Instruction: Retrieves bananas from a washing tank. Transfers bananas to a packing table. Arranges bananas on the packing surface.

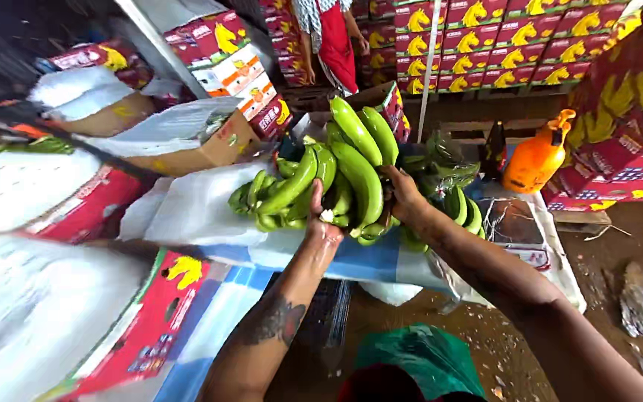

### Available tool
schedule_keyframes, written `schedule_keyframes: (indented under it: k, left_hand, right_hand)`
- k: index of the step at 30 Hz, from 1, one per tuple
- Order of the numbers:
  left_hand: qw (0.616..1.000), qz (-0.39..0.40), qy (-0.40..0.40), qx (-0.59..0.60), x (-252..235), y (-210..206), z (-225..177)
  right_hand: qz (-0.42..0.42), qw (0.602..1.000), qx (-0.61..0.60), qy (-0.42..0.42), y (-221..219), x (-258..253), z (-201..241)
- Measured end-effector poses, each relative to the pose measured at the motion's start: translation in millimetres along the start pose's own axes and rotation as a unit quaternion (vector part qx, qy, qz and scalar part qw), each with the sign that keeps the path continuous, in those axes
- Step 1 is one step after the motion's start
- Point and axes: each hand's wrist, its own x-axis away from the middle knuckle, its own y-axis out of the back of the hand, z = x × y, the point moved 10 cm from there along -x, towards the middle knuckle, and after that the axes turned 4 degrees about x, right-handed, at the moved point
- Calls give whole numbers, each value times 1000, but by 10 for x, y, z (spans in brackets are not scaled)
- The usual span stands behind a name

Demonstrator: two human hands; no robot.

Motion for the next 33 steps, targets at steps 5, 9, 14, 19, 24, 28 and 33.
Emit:
schedule_keyframes:
  k: [5, 9, 14, 19, 24, 28, 33]
  left_hand:
    - [999, 7, 12, -44, -1725, -361, 154]
    - [998, -10, 20, -63, -2917, -406, 394]
    - [993, -70, 46, -89, -3975, -178, 894]
    - [981, -104, 110, -118, -4543, 200, 1509]
    - [954, -158, 162, -198, -4738, 636, 1808]
    - [953, -137, 171, -211, -4870, 678, 1879]
    - [934, -150, 157, -283, -4774, 574, 1878]
  right_hand:
    - [4, 999, -12, 36, 99, -1691, 485]
    - [4, 999, -23, 22, 281, -2926, 458]
    - [-39, 998, -27, -29, 794, -4066, 64]
    - [-121, 989, -35, -74, 1349, -4478, -385]
    - [-166, 972, 41, -163, 1780, -4417, -518]
    - [-108, 900, 395, -151, 1912, -4413, 82]
    - [-29, 786, 615, -52, 1928, -5176, 597]
